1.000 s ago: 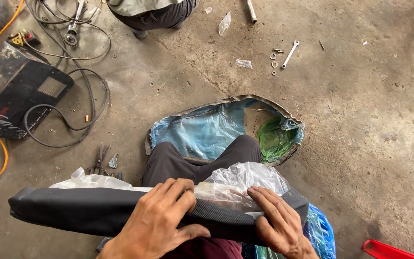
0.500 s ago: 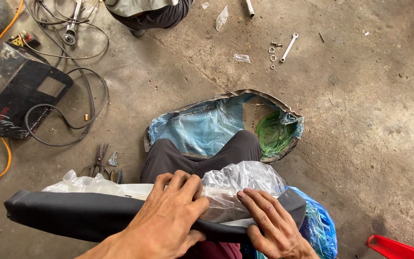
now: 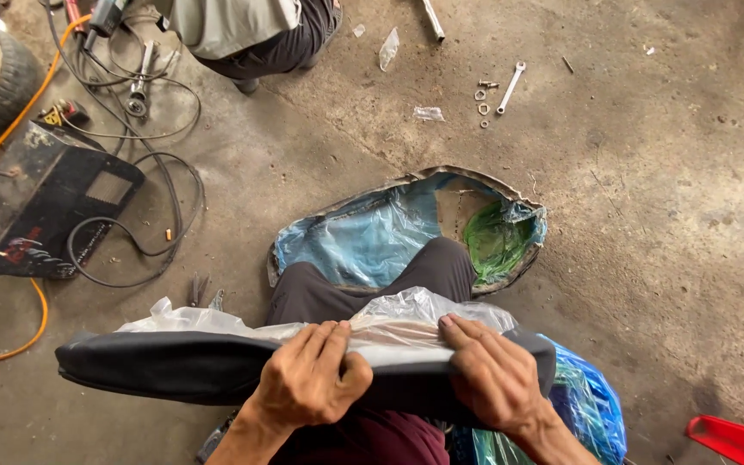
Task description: The person is reupholstering a motorcycle seat by stretching a new black cover over the plastic base and securing it with a pneumatic stapler.
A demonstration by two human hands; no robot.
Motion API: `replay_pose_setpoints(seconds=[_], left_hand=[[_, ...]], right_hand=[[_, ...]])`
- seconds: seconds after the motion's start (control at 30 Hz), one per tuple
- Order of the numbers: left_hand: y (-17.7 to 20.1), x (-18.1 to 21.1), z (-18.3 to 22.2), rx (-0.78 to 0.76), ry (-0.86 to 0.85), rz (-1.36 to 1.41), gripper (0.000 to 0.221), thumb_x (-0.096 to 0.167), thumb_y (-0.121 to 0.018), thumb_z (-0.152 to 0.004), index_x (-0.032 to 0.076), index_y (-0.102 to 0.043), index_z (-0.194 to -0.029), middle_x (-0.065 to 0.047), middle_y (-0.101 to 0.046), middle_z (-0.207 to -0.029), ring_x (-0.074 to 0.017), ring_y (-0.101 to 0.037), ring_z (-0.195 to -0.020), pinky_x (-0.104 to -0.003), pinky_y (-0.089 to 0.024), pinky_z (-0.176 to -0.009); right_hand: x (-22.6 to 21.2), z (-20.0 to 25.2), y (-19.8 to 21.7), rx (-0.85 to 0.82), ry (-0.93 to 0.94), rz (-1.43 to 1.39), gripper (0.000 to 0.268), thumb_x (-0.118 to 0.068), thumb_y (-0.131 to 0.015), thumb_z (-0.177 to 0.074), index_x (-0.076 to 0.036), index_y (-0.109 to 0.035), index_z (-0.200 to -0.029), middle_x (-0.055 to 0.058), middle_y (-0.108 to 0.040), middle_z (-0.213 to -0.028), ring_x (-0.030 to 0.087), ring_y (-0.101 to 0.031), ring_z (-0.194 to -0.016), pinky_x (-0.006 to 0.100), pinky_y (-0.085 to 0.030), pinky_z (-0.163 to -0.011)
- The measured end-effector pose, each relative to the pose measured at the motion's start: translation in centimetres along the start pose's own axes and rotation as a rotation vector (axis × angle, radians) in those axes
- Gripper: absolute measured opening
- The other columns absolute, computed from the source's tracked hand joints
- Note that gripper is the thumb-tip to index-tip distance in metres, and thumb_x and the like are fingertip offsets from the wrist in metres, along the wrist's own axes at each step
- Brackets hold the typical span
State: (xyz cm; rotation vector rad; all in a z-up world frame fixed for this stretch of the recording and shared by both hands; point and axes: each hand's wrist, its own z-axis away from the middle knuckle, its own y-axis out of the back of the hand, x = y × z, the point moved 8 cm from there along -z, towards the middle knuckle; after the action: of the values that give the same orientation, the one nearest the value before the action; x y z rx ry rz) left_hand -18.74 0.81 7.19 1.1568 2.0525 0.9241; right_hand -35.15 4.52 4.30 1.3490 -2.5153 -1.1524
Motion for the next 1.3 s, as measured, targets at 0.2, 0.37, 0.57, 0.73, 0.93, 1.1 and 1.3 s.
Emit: replay_pose_setpoints(seconds=[0.2,0.37,0.57,0.73,0.93,1.1,1.3], left_hand=[[-0.6,-1.7,-1.2,-0.065,0.220,0.094,0.030,0.000,-0.055,-0.104,0.010,-0.048,-0.076,-0.002,-0.036,-0.066,-0.0142,-0.037,-0.052,-0.029,-0.035,-0.045],[-4.1,-5.0,-2.1,-0.358,0.683,0.602,0.051,0.044,-0.068,-0.097,0.006,-0.048,-0.070,-0.017,-0.052,-0.050,-0.0446,-0.060,-0.053,-0.048,-0.047,-0.049],[-13.4,-7.7,-0.6,-0.996,1.003,0.897,0.053,0.053,-0.067,-0.092,0.002,-0.064,-0.080,-0.028,-0.064,-0.080,-0.0464,-0.065,-0.090,-0.049,-0.049,-0.081],[-15.5,-9.5,-0.5,-0.989,1.009,0.975,0.057,0.042,-0.070,-0.099,0.017,-0.039,-0.060,0.003,-0.033,-0.062,-0.0110,-0.033,-0.060,-0.032,-0.027,-0.059],[-15.4,-6.7,0.1,-1.125,1.218,1.190,0.052,0.035,-0.073,-0.102,0.012,-0.051,-0.060,0.000,-0.042,-0.058,-0.0114,-0.038,-0.052,-0.031,-0.028,-0.050],[-14.4,-5.3,0.5,-1.097,1.279,1.358,0.050,0.029,-0.074,-0.102,0.009,-0.056,-0.060,0.001,-0.047,-0.060,-0.0100,-0.041,-0.054,-0.028,-0.029,-0.051],[-15.5,-7.4,2.1,-1.162,1.087,1.013,0.042,0.050,-0.069,-0.092,0.016,-0.073,-0.068,-0.006,-0.067,-0.062,-0.0210,-0.058,-0.053,-0.037,-0.049,-0.052]], right_hand=[[2.3,0.3,1.3,-0.011,-0.395,-0.067,0.012,-0.011,-0.077,-0.088,-0.004,-0.071,-0.094,0.008,-0.079,-0.093,0.019,-0.077,-0.072,0.030,-0.058,-0.061],[7.3,-0.4,0.4,-0.173,-1.040,-0.272,0.027,-0.027,-0.089,-0.072,-0.007,-0.071,-0.075,0.011,-0.069,-0.054,0.021,-0.060,-0.049,0.038,-0.050,-0.053],[11.7,0.9,2.5,-0.246,-1.093,-0.001,0.035,-0.041,-0.063,-0.101,-0.015,-0.056,-0.124,0.015,-0.078,-0.096,0.043,-0.072,-0.093,0.061,-0.051,-0.076],[-1.1,3.6,2.3,0.021,-0.492,0.442,0.081,-0.066,-0.069,-0.087,-0.004,-0.053,-0.136,0.028,-0.047,-0.149,0.050,-0.044,-0.145,0.066,-0.037,-0.121],[0.5,4.4,-0.3,-0.310,-0.447,0.509,0.108,-0.093,-0.066,-0.077,-0.013,-0.051,-0.148,0.033,-0.042,-0.154,0.054,-0.042,-0.144,0.070,-0.031,-0.118],[2.9,1.9,0.6,-0.303,-0.424,0.286,0.121,-0.093,-0.063,-0.068,0.005,-0.052,-0.139,0.025,-0.056,-0.120,0.043,-0.058,-0.111,0.060,-0.042,-0.108],[5.6,2.0,-2.1,-0.366,-0.482,0.272,0.082,-0.074,-0.072,-0.078,-0.005,-0.061,-0.121,0.011,-0.051,-0.085,0.033,-0.059,-0.079,0.044,-0.050,-0.077]])
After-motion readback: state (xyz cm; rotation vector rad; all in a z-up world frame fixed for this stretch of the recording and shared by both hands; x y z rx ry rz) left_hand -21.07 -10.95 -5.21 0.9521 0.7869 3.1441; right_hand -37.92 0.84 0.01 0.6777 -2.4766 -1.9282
